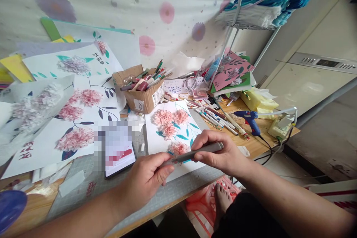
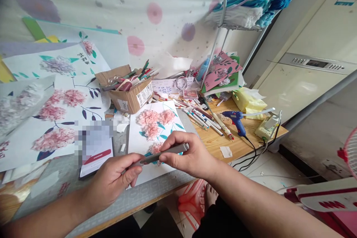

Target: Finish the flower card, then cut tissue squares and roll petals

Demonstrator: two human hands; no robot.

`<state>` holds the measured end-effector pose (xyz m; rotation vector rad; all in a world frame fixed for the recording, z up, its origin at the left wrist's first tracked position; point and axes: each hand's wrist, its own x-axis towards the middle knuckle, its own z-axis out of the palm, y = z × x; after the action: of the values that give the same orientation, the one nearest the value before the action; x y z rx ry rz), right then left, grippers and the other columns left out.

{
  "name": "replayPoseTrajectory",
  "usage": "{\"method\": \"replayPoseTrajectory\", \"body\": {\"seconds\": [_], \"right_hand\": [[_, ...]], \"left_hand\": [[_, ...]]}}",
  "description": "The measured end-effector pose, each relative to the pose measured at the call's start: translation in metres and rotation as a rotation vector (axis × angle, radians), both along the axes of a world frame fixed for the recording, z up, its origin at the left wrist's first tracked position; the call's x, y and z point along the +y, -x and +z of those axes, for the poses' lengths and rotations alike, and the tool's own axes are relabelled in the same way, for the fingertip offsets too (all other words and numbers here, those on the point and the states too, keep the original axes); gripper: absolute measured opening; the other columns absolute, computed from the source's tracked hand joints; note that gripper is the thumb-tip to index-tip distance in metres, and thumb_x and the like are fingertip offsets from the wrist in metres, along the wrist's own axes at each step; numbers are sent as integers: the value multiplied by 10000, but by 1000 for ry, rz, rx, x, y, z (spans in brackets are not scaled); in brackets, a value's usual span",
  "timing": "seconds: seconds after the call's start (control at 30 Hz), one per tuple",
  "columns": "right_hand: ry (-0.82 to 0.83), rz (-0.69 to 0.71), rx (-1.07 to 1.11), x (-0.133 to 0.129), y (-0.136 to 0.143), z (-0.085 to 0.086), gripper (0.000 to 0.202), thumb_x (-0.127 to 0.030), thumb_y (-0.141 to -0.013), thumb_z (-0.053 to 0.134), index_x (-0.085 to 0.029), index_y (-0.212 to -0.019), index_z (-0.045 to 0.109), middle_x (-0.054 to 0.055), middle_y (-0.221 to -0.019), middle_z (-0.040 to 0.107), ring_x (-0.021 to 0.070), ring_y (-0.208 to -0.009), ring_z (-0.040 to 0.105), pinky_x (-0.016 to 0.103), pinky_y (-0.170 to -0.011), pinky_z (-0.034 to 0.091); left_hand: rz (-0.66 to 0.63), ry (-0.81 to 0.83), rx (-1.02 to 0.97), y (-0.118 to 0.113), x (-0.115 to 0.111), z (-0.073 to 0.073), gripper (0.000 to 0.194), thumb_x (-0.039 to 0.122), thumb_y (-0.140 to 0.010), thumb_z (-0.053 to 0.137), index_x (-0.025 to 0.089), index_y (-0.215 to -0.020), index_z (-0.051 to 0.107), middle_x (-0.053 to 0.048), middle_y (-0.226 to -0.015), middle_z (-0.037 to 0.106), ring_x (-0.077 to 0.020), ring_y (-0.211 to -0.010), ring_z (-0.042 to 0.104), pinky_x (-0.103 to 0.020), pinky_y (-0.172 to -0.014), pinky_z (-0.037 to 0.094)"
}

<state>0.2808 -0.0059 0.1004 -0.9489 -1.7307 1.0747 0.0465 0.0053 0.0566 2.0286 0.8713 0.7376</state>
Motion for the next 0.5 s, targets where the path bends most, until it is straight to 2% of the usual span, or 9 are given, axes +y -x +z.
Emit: {"method": "replayPoseTrajectory", "body": {"seconds": [0.1, 0.27, 0.5], "right_hand": [[12, 8, 2, 0, 0, 0, 174, -266, -732, 770, -148, -775, 649, 16, -677, 649, 92, -542, 531, 207, -494, 403], [117, 46, 36, 0, 3, -6, 209, -263, -690, 815, -140, -803, 689, 14, -702, 665, 76, -534, 521, 189, -479, 386], [98, 78, 26, 0, 5, -12, 223, -294, -720, 807, -132, -822, 692, 11, -676, 657, 73, -525, 515, 192, -487, 400]], "left_hand": [[22, -40, 3, 2, -1, 0, 218, 354, -941, 486, 194, -892, 626, 63, -552, 565, -107, -495, 556, -195, -505, 416], [50, -240, -1, 2, -3, 2, 164, 300, -931, 506, 191, -905, 625, 67, -553, 566, -104, -493, 556, -198, -518, 412], [12, -156, 2, 0, -6, -2, 231, 339, -952, 456, 197, -812, 573, 77, -506, 488, -104, -446, 493, -210, -476, 365]]}}
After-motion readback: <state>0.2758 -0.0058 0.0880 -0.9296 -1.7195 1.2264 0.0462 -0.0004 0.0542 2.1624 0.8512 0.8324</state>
